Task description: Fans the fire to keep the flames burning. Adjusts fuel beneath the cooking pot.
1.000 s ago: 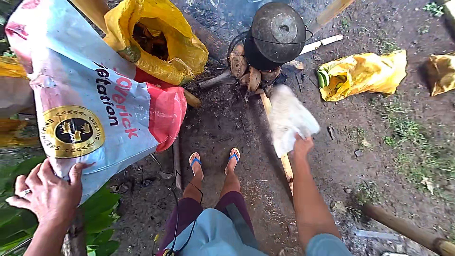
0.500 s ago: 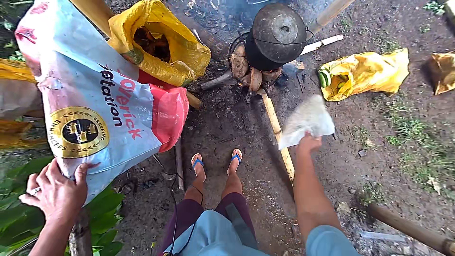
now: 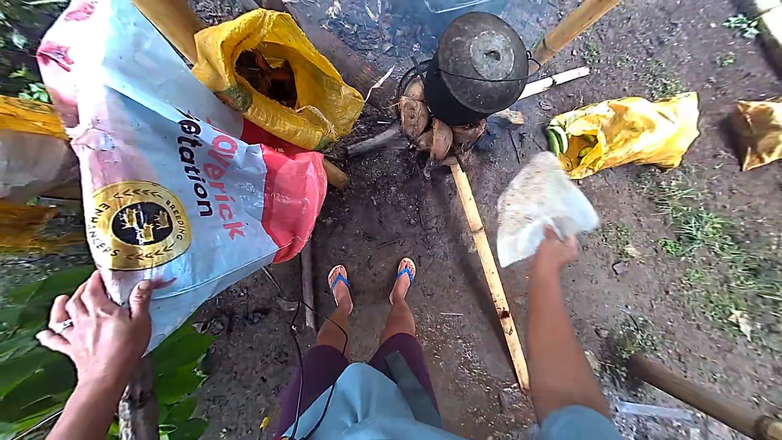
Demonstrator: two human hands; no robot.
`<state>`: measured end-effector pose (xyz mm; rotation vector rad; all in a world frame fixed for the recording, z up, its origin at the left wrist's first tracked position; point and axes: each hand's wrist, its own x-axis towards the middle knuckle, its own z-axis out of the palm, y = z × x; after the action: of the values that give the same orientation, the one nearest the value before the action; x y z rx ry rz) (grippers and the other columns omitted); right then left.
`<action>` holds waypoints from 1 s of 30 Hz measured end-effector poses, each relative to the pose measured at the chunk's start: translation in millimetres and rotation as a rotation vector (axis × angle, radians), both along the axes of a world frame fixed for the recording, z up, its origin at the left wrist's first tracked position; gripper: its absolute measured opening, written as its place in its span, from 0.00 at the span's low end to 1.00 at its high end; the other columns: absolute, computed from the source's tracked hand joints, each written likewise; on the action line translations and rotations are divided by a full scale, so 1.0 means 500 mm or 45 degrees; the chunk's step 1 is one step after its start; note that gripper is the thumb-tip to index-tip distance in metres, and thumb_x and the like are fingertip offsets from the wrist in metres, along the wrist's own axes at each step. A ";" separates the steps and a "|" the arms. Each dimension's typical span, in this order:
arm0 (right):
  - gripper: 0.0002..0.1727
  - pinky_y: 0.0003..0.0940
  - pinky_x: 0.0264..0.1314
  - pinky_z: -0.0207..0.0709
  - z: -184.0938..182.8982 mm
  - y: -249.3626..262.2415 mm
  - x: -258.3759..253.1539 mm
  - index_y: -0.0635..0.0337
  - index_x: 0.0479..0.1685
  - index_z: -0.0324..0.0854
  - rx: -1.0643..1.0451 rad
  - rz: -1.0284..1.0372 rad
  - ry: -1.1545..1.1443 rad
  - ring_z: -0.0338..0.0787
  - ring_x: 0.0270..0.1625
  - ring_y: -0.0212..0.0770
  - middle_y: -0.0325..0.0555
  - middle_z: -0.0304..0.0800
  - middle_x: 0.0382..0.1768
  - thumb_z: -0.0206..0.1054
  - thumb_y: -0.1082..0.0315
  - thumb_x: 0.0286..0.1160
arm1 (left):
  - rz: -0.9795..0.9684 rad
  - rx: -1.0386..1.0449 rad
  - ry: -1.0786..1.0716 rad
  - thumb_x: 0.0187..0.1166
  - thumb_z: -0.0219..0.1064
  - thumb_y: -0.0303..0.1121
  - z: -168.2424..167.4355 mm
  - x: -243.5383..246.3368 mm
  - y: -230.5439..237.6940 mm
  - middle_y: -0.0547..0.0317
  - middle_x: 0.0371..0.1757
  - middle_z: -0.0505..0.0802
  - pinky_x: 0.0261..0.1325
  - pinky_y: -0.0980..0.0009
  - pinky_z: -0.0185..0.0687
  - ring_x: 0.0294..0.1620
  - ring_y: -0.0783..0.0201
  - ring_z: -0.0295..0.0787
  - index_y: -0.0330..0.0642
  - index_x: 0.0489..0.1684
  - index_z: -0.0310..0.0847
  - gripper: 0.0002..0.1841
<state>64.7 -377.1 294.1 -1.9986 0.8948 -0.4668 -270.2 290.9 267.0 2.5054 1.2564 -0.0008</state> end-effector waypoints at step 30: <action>0.23 0.41 0.72 0.83 -0.084 0.206 -0.061 0.73 0.62 0.81 0.304 1.085 0.835 0.92 0.62 0.41 0.56 0.92 0.58 0.78 0.72 0.69 | 0.021 0.023 0.036 0.80 0.46 0.73 -0.008 -0.006 0.008 0.37 0.89 0.67 0.86 0.23 0.35 0.93 0.32 0.51 0.47 0.93 0.56 0.48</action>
<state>34.1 -274.1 252.2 -2.0968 0.3455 0.7692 -273.3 294.6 262.9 2.5185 1.2939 -0.0212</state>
